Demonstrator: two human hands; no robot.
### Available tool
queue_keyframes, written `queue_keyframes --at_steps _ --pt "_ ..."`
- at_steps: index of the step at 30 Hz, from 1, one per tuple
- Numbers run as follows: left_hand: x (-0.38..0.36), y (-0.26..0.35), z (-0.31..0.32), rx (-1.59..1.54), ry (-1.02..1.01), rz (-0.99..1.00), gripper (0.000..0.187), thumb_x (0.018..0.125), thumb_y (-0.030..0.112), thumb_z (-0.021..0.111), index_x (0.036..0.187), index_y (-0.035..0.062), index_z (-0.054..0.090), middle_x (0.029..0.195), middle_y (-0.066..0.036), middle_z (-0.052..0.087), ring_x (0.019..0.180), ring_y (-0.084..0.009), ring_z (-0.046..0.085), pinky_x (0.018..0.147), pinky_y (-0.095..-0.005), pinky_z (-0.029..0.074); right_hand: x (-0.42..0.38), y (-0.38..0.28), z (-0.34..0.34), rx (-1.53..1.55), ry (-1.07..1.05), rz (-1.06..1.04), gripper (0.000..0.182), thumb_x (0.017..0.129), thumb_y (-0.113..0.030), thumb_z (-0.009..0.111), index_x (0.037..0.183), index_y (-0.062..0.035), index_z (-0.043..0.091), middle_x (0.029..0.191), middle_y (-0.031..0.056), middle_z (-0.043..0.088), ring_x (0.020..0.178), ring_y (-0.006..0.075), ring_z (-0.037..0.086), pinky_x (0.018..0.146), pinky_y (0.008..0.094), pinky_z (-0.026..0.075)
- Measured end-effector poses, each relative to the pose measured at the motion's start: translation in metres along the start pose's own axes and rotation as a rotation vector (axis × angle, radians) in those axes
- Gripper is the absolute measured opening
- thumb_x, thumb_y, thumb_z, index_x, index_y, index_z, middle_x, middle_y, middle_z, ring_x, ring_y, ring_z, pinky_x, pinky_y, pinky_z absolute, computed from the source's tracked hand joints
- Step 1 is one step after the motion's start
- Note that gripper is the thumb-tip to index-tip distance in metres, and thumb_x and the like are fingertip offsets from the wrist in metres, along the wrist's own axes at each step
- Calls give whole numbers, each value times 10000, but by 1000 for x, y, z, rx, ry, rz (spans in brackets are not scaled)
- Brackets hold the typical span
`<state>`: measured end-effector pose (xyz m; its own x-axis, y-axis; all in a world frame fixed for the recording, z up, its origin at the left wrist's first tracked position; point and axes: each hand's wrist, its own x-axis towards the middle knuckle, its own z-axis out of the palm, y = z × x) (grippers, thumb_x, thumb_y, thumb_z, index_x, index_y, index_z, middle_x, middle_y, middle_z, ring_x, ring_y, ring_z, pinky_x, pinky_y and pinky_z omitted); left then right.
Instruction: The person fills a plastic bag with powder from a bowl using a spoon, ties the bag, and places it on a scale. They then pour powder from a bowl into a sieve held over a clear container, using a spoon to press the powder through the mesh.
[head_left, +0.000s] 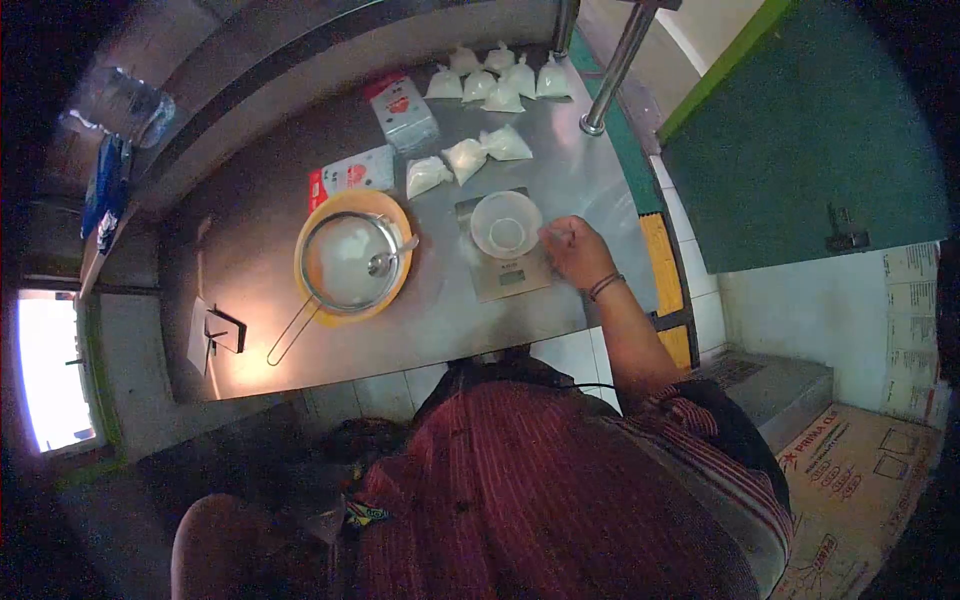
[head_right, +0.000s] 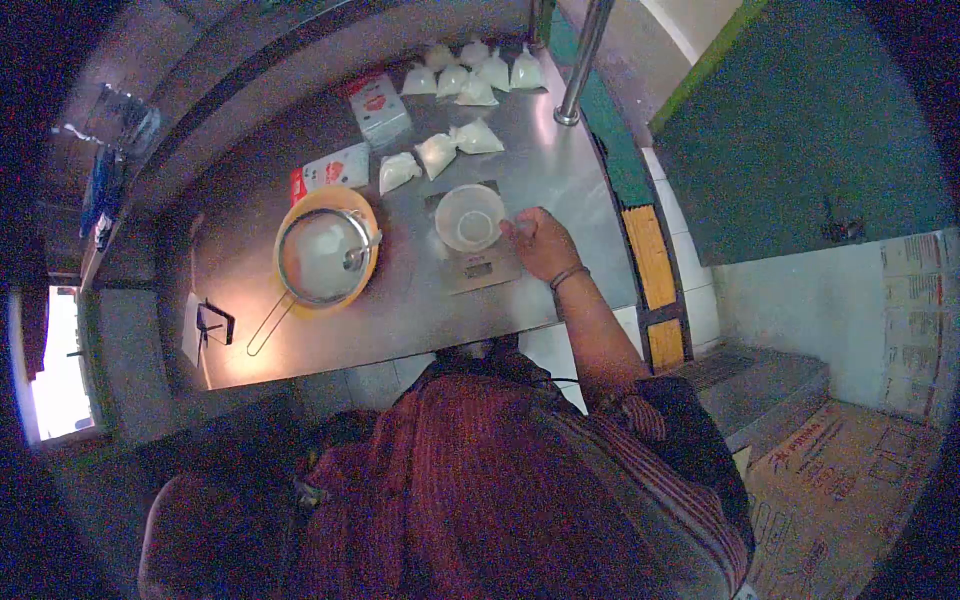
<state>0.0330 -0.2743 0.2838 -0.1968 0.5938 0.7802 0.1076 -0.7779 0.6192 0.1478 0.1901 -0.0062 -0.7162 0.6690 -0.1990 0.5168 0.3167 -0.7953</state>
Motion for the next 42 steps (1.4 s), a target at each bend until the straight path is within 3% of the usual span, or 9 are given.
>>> queue_keyframes --at_steps 4,9,10,12,14,19,25,32,42 --pt "-8 7 -16 -21 5 4 538 844 554 701 786 24 632 651 -71 594 545 -189 530 522 -354 416 10 -3 26 75 24 -44 411 912 -406 658 805 -10 693 870 142 719 874 300 696 800 402 546" --pt "-62 -22 -65 -252 192 -122 560 837 573 712 774 23 631 627 -65 589 520 -182 522 495 -349 406 17 9 43 61 -4 27 251 918 -219 717 880 -14 578 666 70 657 510 163 634 493 309 524" --pt "22 -38 -28 408 86 -279 389 988 372 588 1110 3 587 887 -95 619 776 -211 579 685 -302 454 12 0 43 49 -5 15 251 918 -219 717 880 -14 578 666 70 657 510 163 634 493 309 524" --pt "-64 -65 -54 264 680 -630 437 962 378 633 1143 -16 583 878 -78 642 767 -161 587 688 -311 473 0 -25 39 118 134 30 233 918 -180 702 842 -26 545 658 78 655 501 169 640 485 313 525" --pt "-85 -90 -50 209 843 -838 408 991 382 599 1194 28 591 907 -65 618 765 -177 561 675 -294 457 -11 -62 36 158 179 -13 237 920 -171 696 829 -30 529 652 79 652 523 170 650 502 315 528" --pt "-149 -113 -61 229 680 -1212 365 980 298 653 1200 12 601 985 -92 671 955 -202 637 865 -348 515 -2 -126 58 128 282 -246 227 926 -139 675 816 -38 504 672 86 666 621 154 684 574 325 538" --pt "-168 -106 -66 618 292 -1268 469 916 357 726 1201 8 598 1022 -154 696 926 -252 687 848 -394 544 4 -201 124 -261 338 -510 162 858 -170 645 948 -43 597 865 214 672 822 441 658 726 509 525" --pt "-209 -101 -86 709 365 -1166 467 906 359 731 1205 24 603 1006 -160 701 904 -279 699 825 -404 554 17 -208 148 -221 388 -799 121 847 -124 662 897 -51 579 781 200 626 753 416 647 677 484 519" --pt "-214 -96 -100 750 366 -1217 452 899 354 736 1203 45 605 982 -140 700 866 -265 692 790 -391 555 24 -212 134 -501 72 -547 164 847 -155 661 911 -34 571 868 234 663 832 445 654 734 516 523"
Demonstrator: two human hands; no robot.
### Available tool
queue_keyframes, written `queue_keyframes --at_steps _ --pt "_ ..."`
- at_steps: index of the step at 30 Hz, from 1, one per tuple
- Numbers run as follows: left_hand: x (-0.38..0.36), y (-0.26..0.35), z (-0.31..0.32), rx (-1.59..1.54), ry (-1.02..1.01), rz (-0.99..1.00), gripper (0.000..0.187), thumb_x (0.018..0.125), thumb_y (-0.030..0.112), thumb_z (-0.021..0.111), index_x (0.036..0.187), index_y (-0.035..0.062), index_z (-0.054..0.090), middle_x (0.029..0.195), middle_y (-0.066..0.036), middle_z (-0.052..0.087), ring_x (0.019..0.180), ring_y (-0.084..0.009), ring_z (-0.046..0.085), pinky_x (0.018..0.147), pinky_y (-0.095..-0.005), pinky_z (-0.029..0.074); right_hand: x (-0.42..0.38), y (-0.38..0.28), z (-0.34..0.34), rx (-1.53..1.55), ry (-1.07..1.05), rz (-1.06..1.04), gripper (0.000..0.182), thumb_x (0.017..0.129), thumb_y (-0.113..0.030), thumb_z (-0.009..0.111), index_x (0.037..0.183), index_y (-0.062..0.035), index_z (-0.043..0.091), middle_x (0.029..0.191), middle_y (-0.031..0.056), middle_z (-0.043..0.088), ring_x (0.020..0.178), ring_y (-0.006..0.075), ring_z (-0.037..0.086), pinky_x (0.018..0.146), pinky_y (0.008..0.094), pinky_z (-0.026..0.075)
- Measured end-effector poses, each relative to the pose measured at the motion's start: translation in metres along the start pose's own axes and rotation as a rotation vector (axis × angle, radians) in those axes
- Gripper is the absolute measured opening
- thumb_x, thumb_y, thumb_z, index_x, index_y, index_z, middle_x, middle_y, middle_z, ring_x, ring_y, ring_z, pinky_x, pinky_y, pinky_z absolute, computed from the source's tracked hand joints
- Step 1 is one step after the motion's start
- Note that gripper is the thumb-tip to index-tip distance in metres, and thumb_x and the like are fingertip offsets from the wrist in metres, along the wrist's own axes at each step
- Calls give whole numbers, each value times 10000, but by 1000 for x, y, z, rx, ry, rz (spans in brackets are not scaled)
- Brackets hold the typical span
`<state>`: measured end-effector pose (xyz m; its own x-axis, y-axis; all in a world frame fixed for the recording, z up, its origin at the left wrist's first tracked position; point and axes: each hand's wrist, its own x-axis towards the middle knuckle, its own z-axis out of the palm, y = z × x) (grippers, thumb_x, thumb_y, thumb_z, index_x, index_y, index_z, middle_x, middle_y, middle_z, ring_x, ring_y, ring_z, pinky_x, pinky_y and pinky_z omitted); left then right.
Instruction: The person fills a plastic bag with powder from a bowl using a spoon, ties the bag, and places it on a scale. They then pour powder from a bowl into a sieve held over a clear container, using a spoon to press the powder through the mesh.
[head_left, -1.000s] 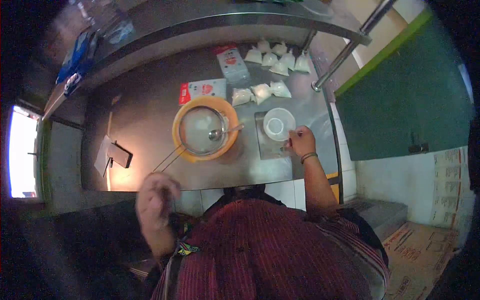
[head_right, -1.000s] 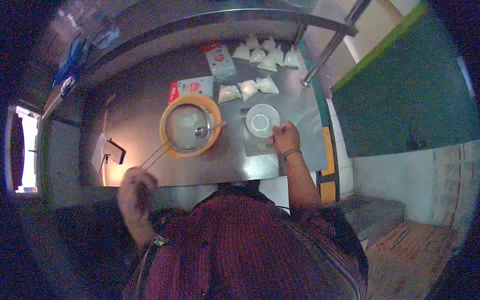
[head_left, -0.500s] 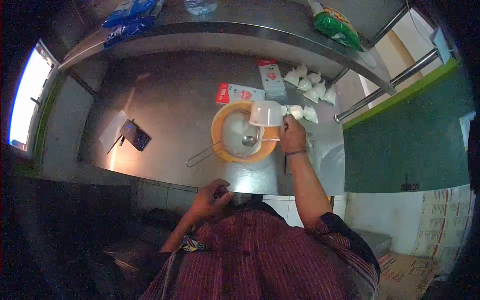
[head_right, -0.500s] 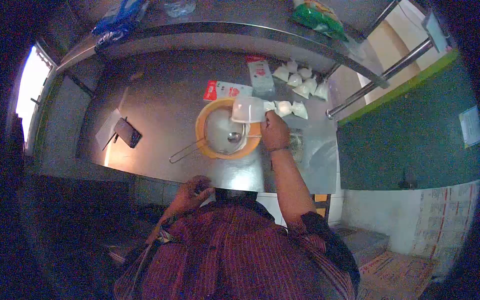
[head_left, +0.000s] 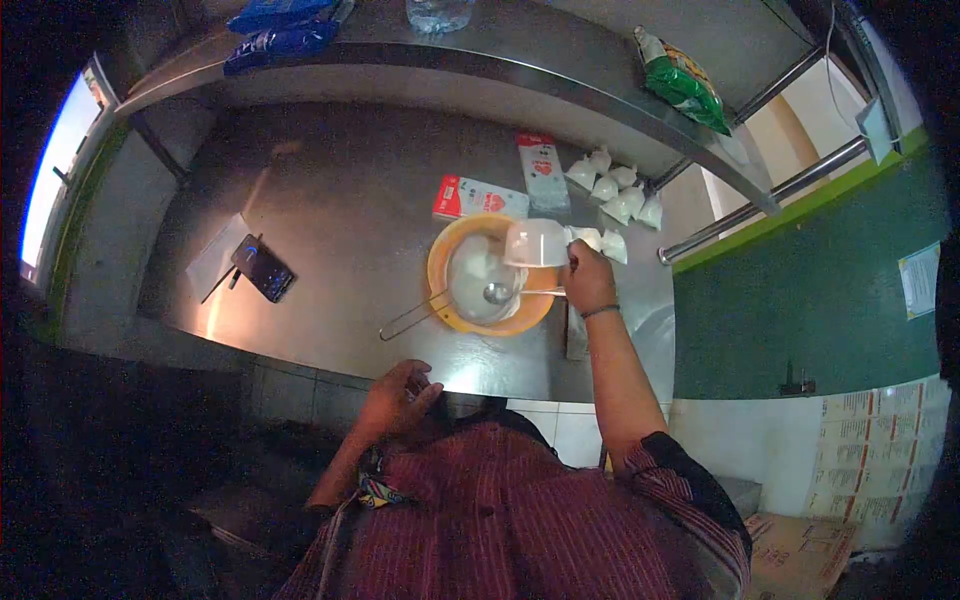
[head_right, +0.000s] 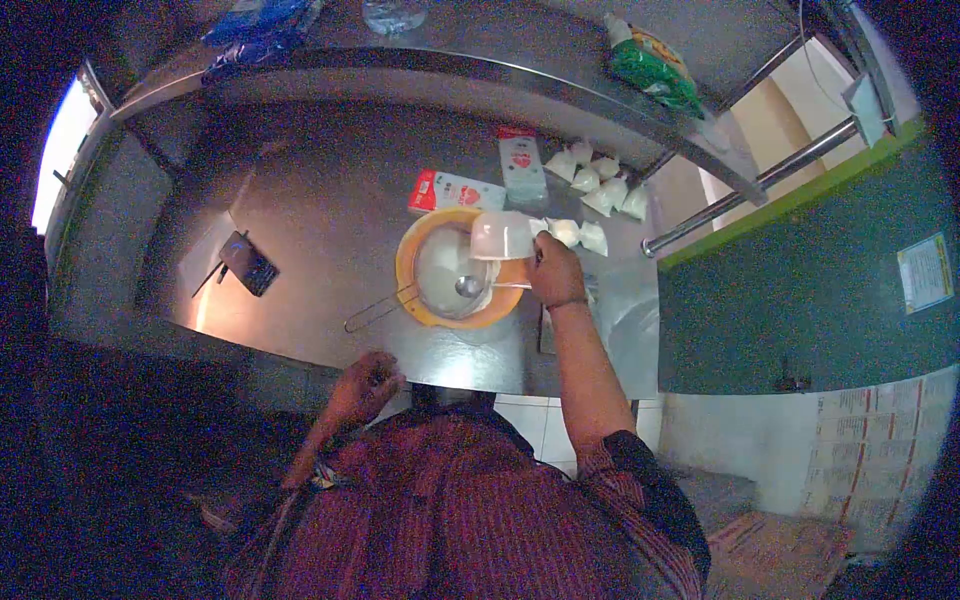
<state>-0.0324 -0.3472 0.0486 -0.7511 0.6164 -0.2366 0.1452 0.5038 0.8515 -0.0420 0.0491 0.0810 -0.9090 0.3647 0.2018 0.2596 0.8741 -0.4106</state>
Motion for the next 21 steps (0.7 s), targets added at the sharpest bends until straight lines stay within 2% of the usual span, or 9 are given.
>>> queue_keyframes --at_steps 3,5,6,8,11,15,17,21 --pt "5 2 0 -23 -7 -4 465 900 352 733 1214 35 600 998 -144 702 867 -269 693 792 -393 554 1 0 0 1 77 -48 178 843 -166 668 906 -35 565 857 239 656 831 442 653 734 518 521" --pt "5 3 0 -23 -18 -9 472 901 351 732 1220 30 598 1007 -148 703 868 -272 693 793 -394 554 3 3 2 -24 -74 -1 178 849 -169 666 901 -36 560 855 241 653 839 435 657 738 515 521" --pt "6 2 1 -8 -14 16 470 902 350 729 1216 24 600 998 -148 705 865 -275 693 792 -394 554 4 3 3 -26 -71 -6 178 849 -169 666 901 -36 560 855 241 653 839 435 657 738 515 521" --pt "5 5 1 -1 0 34 468 904 350 726 1212 19 603 989 -149 706 862 -278 693 792 -394 555 3 0 6 10 125 -138 175 839 -123 692 864 -23 551 790 196 645 754 404 654 659 469 508" --pt "3 4 1 -33 -7 -21 475 896 355 731 1209 19 611 984 -145 709 865 -279 697 797 -392 556 2 -1 4 -33 -13 -71 168 838 -126 695 875 -30 563 801 198 650 766 402 658 673 471 515" --pt "3 -10 6 -13 10 -31 469 887 369 739 1184 25 621 968 -141 712 882 -276 702 804 -397 557 2 1 8 35 65 -117 159 830 -115 698 884 -37 571 794 201 641 758 400 656 673 466 518" --pt "3 -16 5 -7 14 -19 467 884 371 741 1179 29 623 966 -140 712 889 -277 704 805 -399 558 3 -2 1 -34 -61 -79 178 823 -114 675 895 -29 535 826 229 643 819 448 646 714 522 512" --pt "3 -30 10 -49 17 5 474 887 379 738 1186 33 616 972 -149 714 909 -287 707 814 -407 558 -2 -3 -1 2 29 -139 182 796 -80 681 893 -28 537 819 227 644 793 443 648 695 508 514"
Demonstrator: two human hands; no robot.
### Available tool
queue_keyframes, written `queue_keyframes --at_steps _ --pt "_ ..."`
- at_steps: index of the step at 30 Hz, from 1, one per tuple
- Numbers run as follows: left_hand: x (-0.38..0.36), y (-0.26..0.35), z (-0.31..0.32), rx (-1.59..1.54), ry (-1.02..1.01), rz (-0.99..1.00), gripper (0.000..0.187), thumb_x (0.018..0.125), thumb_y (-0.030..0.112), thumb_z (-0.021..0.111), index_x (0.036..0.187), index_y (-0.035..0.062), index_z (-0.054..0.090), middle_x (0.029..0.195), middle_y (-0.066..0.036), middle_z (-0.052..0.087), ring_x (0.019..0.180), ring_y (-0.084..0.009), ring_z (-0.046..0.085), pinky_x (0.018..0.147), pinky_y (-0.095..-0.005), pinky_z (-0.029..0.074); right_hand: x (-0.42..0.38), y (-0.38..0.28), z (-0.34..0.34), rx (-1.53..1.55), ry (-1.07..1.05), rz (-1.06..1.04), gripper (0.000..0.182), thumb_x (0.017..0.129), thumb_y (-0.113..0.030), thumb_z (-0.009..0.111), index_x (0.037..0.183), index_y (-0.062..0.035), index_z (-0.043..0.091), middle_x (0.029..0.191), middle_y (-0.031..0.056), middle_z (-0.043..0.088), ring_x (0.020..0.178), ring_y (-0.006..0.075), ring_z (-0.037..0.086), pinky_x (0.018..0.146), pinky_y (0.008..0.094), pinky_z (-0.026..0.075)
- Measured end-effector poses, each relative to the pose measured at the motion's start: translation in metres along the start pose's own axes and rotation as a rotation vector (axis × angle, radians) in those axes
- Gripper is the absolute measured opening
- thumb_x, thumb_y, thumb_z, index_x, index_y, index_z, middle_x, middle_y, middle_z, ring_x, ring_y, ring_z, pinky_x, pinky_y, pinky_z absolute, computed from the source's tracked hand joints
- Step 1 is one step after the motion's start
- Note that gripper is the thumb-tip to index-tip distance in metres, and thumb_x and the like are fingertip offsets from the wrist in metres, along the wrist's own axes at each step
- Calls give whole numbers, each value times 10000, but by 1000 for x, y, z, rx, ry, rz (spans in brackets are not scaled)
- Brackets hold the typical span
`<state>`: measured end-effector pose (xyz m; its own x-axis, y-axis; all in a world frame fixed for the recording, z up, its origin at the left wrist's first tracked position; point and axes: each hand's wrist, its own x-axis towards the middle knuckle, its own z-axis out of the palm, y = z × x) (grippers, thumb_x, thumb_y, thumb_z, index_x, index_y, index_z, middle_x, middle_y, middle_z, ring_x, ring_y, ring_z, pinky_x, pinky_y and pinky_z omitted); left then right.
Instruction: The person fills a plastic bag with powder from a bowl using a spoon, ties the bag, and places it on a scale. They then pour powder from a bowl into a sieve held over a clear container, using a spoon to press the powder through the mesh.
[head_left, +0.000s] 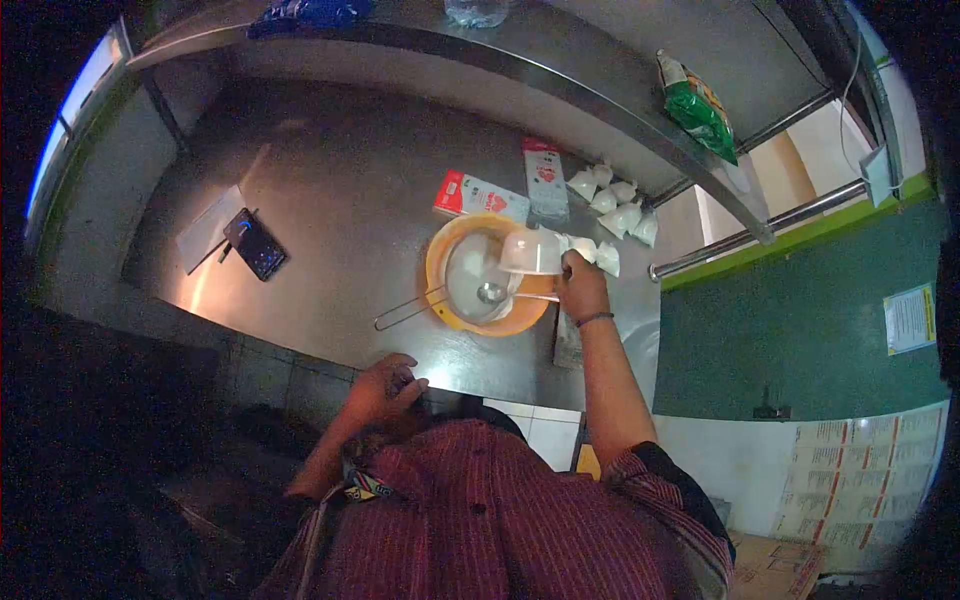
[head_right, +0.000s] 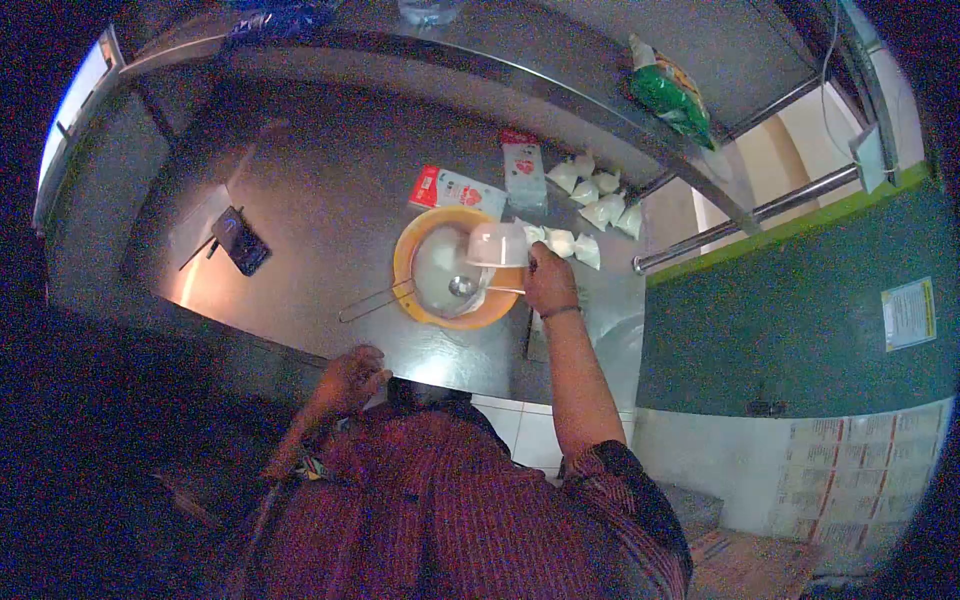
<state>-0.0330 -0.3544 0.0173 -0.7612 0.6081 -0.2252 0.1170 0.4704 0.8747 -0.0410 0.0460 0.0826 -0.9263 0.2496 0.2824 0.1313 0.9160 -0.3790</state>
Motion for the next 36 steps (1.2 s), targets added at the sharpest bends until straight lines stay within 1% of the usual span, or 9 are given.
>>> queue_keyframes --at_steps 7,10,13,15,17,23,28,30,36 --pt "-2 6 -9 49 -49 -27 446 906 349 730 1152 -10 630 1163 -185 651 1041 -324 676 923 -428 536 -3 6 -6 15 9 48 178 789 -76 687 901 -44 553 797 208 638 764 433 650 677 508 517" --pt "1 -3 -5 62 -32 67 489 896 387 731 1191 17 606 1002 -151 694 878 -298 707 802 -404 562 3 8 -4 2 14 25 176 792 -80 686 906 -49 556 802 201 641 778 424 654 693 501 521" --pt "4 -14 -2 104 -44 89 486 894 385 734 1188 20 607 997 -159 680 848 -297 701 791 -400 561 -6 10 -2 39 73 11 172 794 -78 679 909 -50 554 816 190 649 797 419 658 715 503 523" --pt "7 -21 1 84 -27 109 485 893 386 735 1188 23 608 993 -161 679 845 -298 698 790 -403 560 1 15 -3 66 106 -19 170 796 -77 675 909 -50 551 823 182 654 807 417 660 725 508 523" --pt "2 -18 3 62 -22 116 483 892 387 736 1187 26 608 989 -163 678 842 -299 695 788 -406 558 0 17 -7 -84 13 -1 208 805 -52 670 1009 -33 638 962 182 693 899 364 690 778 428 554" --pt "2 -5 -6 99 -68 53 493 893 400 734 1205 42 602 1004 -147 683 909 -303 685 837 -420 545 7 18 -11 -141 -92 -112 283 798 -128 670 1066 -54 621 1066 190 670 1032 371 654 898 472 529" --pt "6 -13 -2 131 -17 161 471 905 398 720 1175 29 606 1044 -143 691 910 -302 681 838 -415 542 18 16 -22 -176 -154 -143 282 874 -150 614 1140 -57 627 1134 170 681 1052 359 658 879 446 539" --pt "2 -5 -5 92 -61 70 463 908 395 716 1161 22 609 1044 -141 693 918 -304 683 844 -416 541 16 18 -23 -228 -172 -114 273 875 -142 608 1135 -61 628 1142 161 682 1055 359 658 878 449 541" --pt "3 -13 -4 87 -42 91 469 910 400 712 1148 7 618 1120 -156 673 923 -314 690 860 -413 541 22 20 -29 -142 -74 -338 227 871 -113 589 1086 -66 645 1108 152 689 1017 366 668 845 461 550"
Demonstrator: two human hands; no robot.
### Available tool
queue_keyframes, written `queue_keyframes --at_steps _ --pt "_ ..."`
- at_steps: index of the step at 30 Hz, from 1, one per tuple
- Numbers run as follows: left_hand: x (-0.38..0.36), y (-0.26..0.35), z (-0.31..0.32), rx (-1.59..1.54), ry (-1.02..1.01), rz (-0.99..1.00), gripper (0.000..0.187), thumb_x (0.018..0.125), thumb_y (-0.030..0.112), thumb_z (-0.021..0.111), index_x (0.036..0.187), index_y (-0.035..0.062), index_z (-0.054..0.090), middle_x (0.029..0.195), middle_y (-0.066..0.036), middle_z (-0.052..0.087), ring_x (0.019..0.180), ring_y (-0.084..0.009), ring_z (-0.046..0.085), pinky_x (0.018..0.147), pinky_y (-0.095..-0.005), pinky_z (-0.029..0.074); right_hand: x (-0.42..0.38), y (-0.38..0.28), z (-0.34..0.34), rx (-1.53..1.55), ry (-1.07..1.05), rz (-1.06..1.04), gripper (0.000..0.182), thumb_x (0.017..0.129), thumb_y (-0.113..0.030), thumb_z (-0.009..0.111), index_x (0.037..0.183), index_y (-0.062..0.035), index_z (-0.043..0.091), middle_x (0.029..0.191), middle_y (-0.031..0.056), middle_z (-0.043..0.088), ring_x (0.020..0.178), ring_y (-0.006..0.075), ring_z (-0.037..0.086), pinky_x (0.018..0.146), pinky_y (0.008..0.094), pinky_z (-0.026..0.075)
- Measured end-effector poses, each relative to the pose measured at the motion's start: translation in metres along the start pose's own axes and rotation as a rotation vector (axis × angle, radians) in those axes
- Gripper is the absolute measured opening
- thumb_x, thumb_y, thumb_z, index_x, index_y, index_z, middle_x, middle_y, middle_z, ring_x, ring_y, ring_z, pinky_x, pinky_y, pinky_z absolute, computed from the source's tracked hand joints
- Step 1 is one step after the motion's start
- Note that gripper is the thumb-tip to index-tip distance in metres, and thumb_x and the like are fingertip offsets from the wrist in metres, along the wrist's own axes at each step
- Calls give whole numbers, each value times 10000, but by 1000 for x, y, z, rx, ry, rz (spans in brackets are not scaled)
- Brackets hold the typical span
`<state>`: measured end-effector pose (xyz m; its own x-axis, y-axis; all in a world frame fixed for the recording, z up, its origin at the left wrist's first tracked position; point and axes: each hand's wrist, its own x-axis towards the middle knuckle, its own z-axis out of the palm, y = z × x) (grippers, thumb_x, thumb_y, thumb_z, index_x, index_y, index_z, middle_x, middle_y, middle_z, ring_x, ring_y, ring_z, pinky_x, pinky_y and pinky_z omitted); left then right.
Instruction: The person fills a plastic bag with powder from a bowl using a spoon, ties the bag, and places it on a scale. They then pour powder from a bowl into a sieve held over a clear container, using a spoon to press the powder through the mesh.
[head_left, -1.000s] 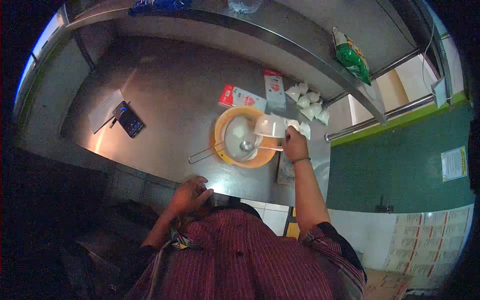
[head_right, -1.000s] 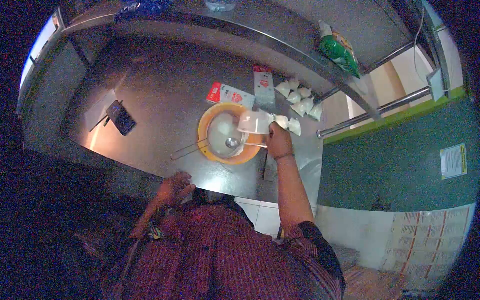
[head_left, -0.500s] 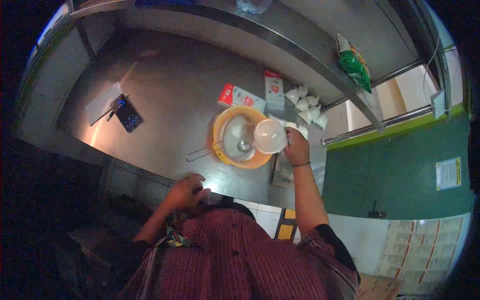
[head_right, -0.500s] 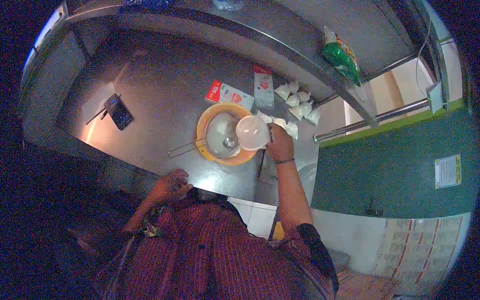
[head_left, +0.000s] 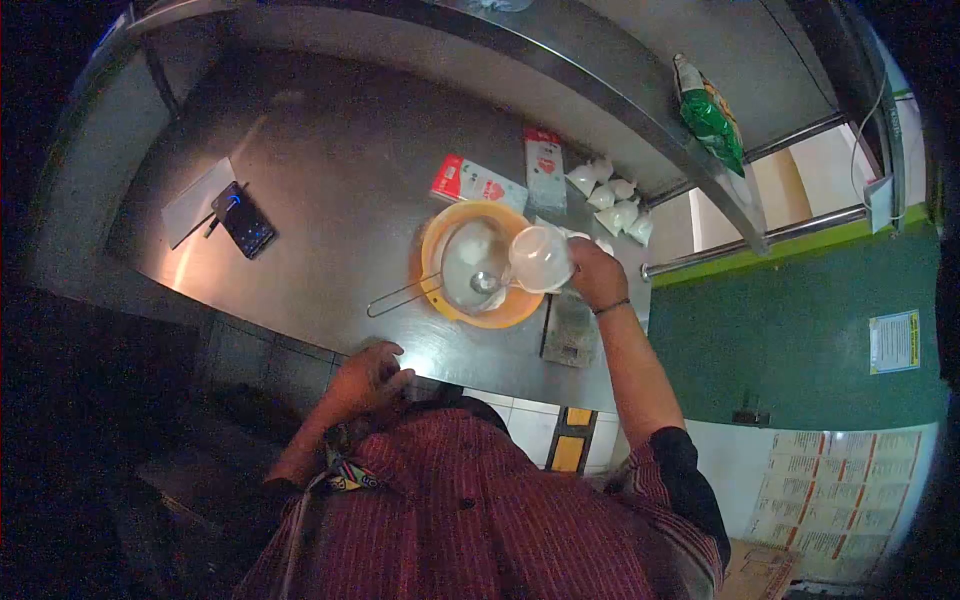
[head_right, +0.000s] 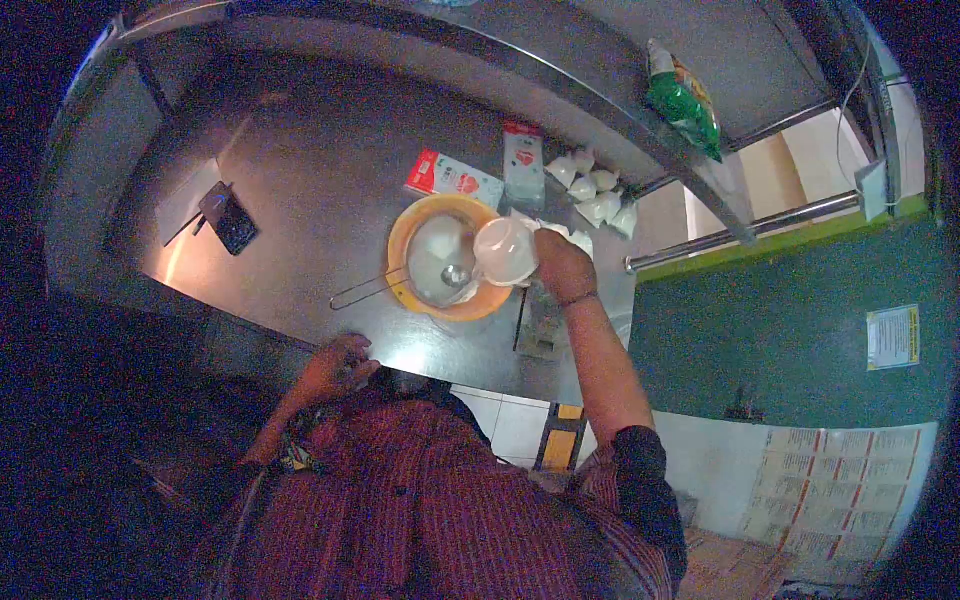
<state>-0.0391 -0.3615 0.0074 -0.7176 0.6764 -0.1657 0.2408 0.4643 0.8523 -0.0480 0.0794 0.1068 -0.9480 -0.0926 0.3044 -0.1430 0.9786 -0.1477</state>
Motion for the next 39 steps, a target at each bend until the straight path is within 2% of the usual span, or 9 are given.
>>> queue_keyframes --at_steps 3,7,10,20,26,28,31,35,39 --pt "4 10 -7 -17 -43 -58 466 910 403 711 1142 9 622 1193 -163 651 926 -315 694 863 -414 542 -6 6 -4 -98 -143 186 215 845 -113 616 1051 -56 633 1034 162 699 922 375 679 783 452 554" --pt "9 8 -3 -23 -69 -112 486 904 401 720 1173 10 613 1186 -160 664 948 -315 700 878 -419 542 -30 14 -12 110 213 584 214 813 -124 701 969 -16 602 844 133 677 727 242 662 650 372 530" --pt "14 5 4 -32 -67 -85 548 892 405 734 1235 3 587 1093 -164 695 938 -300 707 872 -411 548 -72 14 -13 1068 582 1003 114 869 -99 631 951 -22 608 777 51 618 655 155 618 556 293 510" --pt "85 66 88 -55 -364 274 320 934 295 700 1103 29 645 1000 -145 665 911 -291 665 839 -412 531 -273 43 15 1407 1030 1506 37 903 -117 562 891 -82 560 744 19 571 636 116 556 587 260 495" --pt "175 117 209 -277 -164 228 353 1002 350 596 1087 10 637 995 -81 677 959 -219 674 863 -359 535 -301 32 -9 1386 1057 1534 59 896 -137 595 919 -84 582 801 37 613 652 127 576 633 275 509" --pt "201 118 249 -1164 -52 17 336 1027 363 550 1130 48 601 1046 -64 658 965 -201 650 890 -366 538 -318 35 -13 1393 1021 1512 65 896 -137 600 926 -81 586 812 45 624 659 136 587 636 285 516" --pt "217 116 272 -1332 -165 -88 333 1046 382 508 1154 72 563 1039 -65 637 978 -194 632 960 -377 520 -335 39 -23 1378 1017 1537 76 895 -130 608 940 -72 586 838 73 646 669 161 609 621 314 528" --pt "227 109 295 -1389 -86 -96 328 1049 392 492 1081 78 582 969 -57 618 907 -169 604 906 -347 506 -361 60 -27 1455 943 1444 41 917 -91 578 953 -72 579 806 76 629 646 156 604 591 300 522" --pt "225 119 282 -850 317 205 364 1050 423 467 957 92 585 894 -29 579 810 -148 537 771 -319 444 -370 76 -35 1456 908 1317 33 946 -69 548 970 -70 570 776 62 614 609 146 597 559 281 513"
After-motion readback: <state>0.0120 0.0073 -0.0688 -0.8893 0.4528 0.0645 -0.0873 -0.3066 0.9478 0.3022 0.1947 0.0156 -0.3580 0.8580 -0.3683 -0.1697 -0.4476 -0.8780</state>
